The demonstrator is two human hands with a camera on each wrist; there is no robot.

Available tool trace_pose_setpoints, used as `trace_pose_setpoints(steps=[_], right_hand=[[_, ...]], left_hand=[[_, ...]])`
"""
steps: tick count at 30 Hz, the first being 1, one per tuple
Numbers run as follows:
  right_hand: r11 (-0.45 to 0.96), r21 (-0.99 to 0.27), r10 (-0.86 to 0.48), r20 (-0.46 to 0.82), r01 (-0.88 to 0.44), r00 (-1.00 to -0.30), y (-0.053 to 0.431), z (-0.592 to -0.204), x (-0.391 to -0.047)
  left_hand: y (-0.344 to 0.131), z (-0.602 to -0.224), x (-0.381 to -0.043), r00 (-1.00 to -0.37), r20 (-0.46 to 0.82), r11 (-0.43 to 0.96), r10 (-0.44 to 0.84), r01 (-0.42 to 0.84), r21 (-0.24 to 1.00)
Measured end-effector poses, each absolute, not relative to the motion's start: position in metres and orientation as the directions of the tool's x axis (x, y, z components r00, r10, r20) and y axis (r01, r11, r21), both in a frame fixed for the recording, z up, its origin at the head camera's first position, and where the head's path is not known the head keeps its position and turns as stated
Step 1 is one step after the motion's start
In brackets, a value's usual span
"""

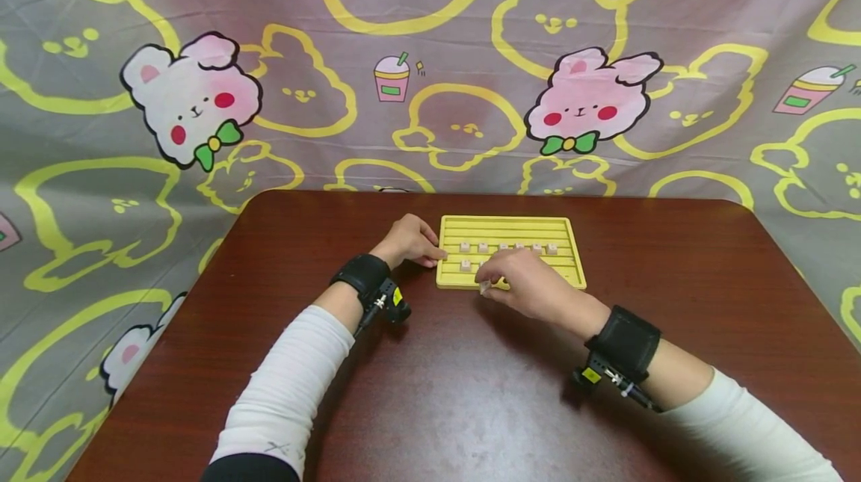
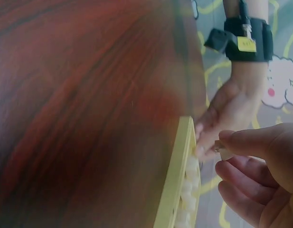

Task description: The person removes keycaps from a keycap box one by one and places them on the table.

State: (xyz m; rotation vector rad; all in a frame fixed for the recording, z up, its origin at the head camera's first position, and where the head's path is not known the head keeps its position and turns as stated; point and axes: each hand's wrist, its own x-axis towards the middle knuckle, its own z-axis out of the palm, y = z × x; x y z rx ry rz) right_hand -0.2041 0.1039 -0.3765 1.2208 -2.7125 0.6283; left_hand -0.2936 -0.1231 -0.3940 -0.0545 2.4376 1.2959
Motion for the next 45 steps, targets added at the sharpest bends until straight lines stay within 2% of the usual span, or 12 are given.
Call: trace_pose_setpoints(steps=[10, 18, 25, 36, 45], right_hand=[[0.546, -0.344, -0.735, 0.241, -0.764, -0.634, 0.077, -0.386, -0.196], [0.550, -0.275, -0.750, 0.253, -0.789, -0.611, 0.061, -0.392, -0.195], [0.551, -0.308, -0.750, 0.225, -0.776, -0.622, 0.052, -0.394, -0.197], [0.563, -0.291, -0.748, 0.219, -0.773, -0.627, 0.045, -0.400, -0.201], [0.570, -0.304, -0.744, 0.203, -0.763, -0.636, 0.043, -0.401, -0.204]], left_hand=[[-0.121, -0.394, -0.295, -0.929, -0.347, 0.600, 0.128, -0.207, 0.773], [-0.121, -0.391, -0.291, -0.930, -0.338, 0.590, 0.142, -0.195, 0.783], [-0.122, -0.390, -0.290, -0.929, -0.343, 0.586, 0.138, -0.203, 0.785], [-0.121, -0.390, -0.291, -0.929, -0.343, 0.566, 0.136, -0.211, 0.797], [-0.121, -0.388, -0.292, -0.928, -0.351, 0.597, 0.126, -0.212, 0.774]])
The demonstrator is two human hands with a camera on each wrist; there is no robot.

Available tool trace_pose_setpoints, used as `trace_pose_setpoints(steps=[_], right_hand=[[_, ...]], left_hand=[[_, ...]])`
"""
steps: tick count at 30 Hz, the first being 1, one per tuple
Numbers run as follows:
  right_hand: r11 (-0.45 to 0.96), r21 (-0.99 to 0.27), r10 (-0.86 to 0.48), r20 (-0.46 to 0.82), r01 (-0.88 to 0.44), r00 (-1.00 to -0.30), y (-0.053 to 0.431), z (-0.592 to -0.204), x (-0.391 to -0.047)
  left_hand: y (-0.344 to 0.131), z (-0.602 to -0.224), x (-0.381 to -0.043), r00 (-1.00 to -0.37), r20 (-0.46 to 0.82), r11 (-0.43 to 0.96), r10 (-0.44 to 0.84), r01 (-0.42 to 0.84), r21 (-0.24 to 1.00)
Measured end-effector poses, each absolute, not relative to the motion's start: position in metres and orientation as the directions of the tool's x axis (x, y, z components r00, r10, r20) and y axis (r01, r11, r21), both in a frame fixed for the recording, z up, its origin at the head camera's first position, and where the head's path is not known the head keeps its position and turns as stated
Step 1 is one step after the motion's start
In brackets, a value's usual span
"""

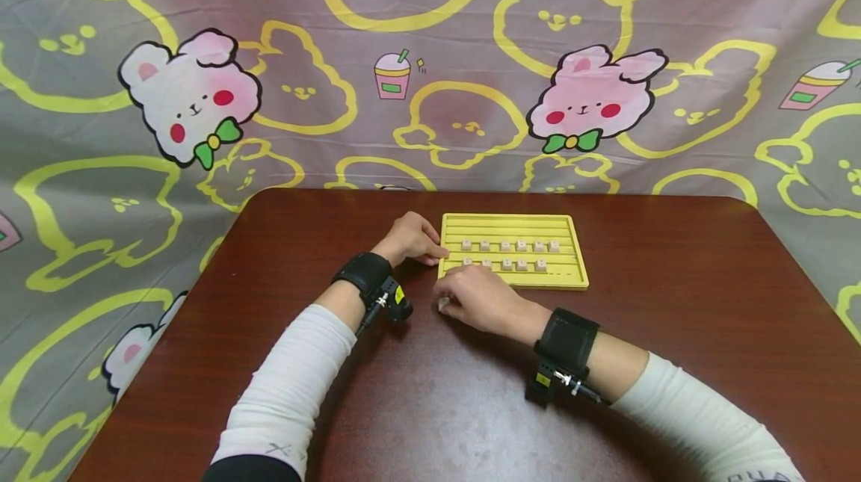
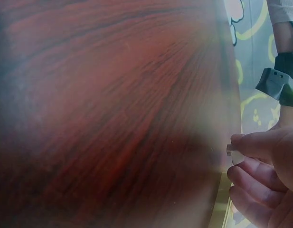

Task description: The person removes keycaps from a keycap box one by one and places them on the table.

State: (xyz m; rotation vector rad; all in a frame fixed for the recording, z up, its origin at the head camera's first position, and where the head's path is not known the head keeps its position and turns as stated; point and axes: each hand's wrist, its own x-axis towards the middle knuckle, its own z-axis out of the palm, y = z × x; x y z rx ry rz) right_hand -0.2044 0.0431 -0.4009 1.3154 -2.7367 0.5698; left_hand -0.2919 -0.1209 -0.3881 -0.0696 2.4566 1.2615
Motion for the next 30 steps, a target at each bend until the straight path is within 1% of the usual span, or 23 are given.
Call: trace_pose_setpoints(steps=[19, 30], right_hand=[[0.560, -0.303, -0.761, 0.179, -0.771, -0.623, 0.0394, -0.4032, -0.2066], [0.556, -0.307, -0.761, 0.186, -0.773, -0.621, 0.0377, -0.4073, -0.2062]], left_hand=[[-0.1198, -0.3885, -0.2936, -0.927, -0.356, 0.602, 0.115, -0.220, 0.768], [-0.1200, -0.3880, -0.2926, -0.926, -0.357, 0.614, 0.122, -0.212, 0.760]])
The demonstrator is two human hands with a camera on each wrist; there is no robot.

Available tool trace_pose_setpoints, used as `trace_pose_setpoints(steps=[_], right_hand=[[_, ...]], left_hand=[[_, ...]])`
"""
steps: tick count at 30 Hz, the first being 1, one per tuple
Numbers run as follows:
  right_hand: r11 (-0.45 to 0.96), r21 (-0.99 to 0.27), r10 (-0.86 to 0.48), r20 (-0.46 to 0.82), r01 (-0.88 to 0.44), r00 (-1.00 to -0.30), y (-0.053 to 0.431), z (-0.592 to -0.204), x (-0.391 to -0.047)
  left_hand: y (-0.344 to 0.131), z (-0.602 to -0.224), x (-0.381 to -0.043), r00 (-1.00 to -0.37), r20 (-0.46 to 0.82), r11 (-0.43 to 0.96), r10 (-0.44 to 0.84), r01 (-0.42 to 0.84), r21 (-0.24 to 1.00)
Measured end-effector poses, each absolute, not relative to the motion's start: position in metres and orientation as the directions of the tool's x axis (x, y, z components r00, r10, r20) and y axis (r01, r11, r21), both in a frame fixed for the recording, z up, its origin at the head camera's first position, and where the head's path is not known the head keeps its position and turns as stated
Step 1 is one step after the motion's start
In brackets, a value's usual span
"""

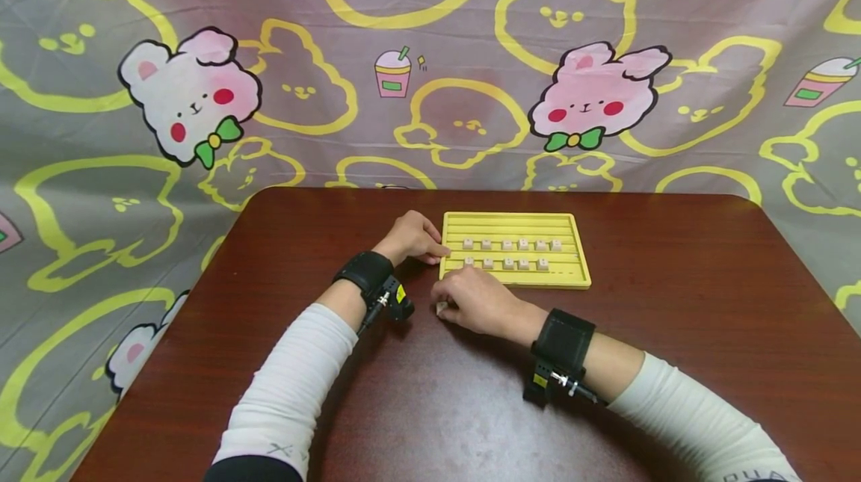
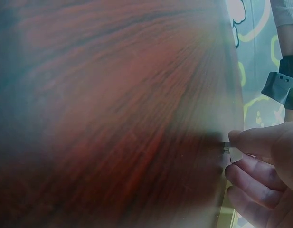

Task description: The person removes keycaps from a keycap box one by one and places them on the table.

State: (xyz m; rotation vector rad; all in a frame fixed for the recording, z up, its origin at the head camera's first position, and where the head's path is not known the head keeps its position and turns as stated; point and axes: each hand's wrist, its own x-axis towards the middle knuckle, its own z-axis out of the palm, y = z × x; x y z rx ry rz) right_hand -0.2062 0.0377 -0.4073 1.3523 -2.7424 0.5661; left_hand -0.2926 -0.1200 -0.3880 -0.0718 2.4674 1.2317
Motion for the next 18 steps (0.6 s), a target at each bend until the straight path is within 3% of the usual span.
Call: trace_pose_setpoints(steps=[18], right_hand=[[0.563, -0.335, -0.748, 0.181, -0.755, -0.638, 0.0373, -0.4085, -0.2042]], left_hand=[[-0.1198, -0.3881, -0.2906, -0.925, -0.363, 0.618, 0.113, -0.220, 0.754]])
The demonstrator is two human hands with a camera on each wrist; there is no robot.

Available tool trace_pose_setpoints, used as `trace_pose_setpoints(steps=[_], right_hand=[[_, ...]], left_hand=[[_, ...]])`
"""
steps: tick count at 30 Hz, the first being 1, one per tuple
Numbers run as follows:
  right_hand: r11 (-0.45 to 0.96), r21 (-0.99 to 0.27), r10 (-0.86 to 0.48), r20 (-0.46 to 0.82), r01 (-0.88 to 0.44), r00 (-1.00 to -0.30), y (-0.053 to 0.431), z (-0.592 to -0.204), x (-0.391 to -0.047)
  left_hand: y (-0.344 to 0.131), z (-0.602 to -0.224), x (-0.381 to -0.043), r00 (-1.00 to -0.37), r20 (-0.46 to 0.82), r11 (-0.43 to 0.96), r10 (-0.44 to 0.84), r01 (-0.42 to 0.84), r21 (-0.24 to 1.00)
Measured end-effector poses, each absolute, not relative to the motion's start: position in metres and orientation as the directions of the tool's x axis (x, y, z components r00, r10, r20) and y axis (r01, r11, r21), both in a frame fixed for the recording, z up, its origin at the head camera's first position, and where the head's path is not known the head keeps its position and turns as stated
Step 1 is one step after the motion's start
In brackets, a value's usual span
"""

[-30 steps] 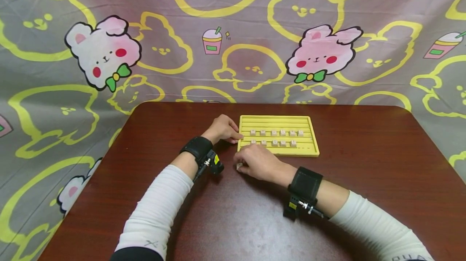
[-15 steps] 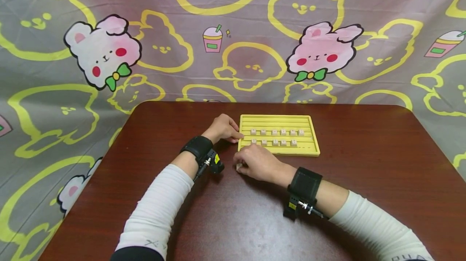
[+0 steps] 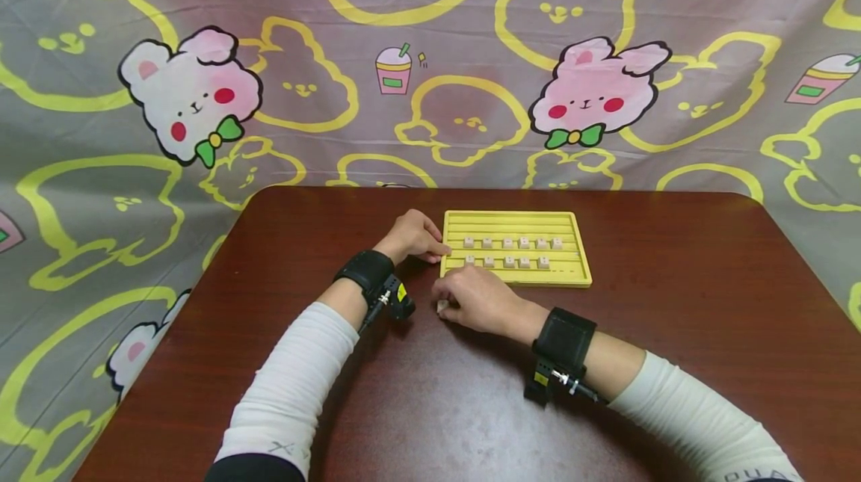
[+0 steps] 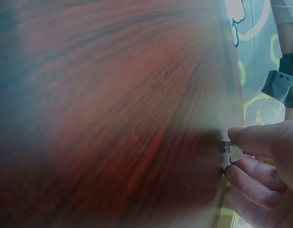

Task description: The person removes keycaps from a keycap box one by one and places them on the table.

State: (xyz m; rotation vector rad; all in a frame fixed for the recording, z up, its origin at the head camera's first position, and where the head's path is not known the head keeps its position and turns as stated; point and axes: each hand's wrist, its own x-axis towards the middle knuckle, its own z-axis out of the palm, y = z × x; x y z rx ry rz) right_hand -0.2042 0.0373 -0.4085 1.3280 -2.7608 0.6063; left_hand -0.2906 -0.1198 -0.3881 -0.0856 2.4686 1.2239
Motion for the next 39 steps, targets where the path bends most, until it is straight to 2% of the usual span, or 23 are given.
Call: trace_pose_setpoints(steps=[11, 16, 30, 39], right_hand=[[0.569, -0.383, -0.735, 0.162, -0.728, -0.659, 0.045, -0.401, -0.207], [0.597, -0.410, -0.708, 0.134, -0.689, -0.694, 0.056, -0.392, -0.212], [0.675, -0.399, -0.637, 0.109, -0.620, -0.763, 0.097, -0.376, -0.224], [0.730, -0.368, -0.565, 0.148, -0.576, -0.812, 0.132, -0.375, -0.230]], left_hand=[[-0.120, -0.389, -0.292, -0.925, -0.362, 0.638, 0.115, -0.211, 0.741], [-0.120, -0.386, -0.291, -0.924, -0.359, 0.625, 0.132, -0.203, 0.753], [-0.121, -0.386, -0.292, -0.923, -0.359, 0.607, 0.140, -0.206, 0.768], [-0.121, -0.385, -0.293, -0.919, -0.368, 0.594, 0.144, -0.217, 0.775]])
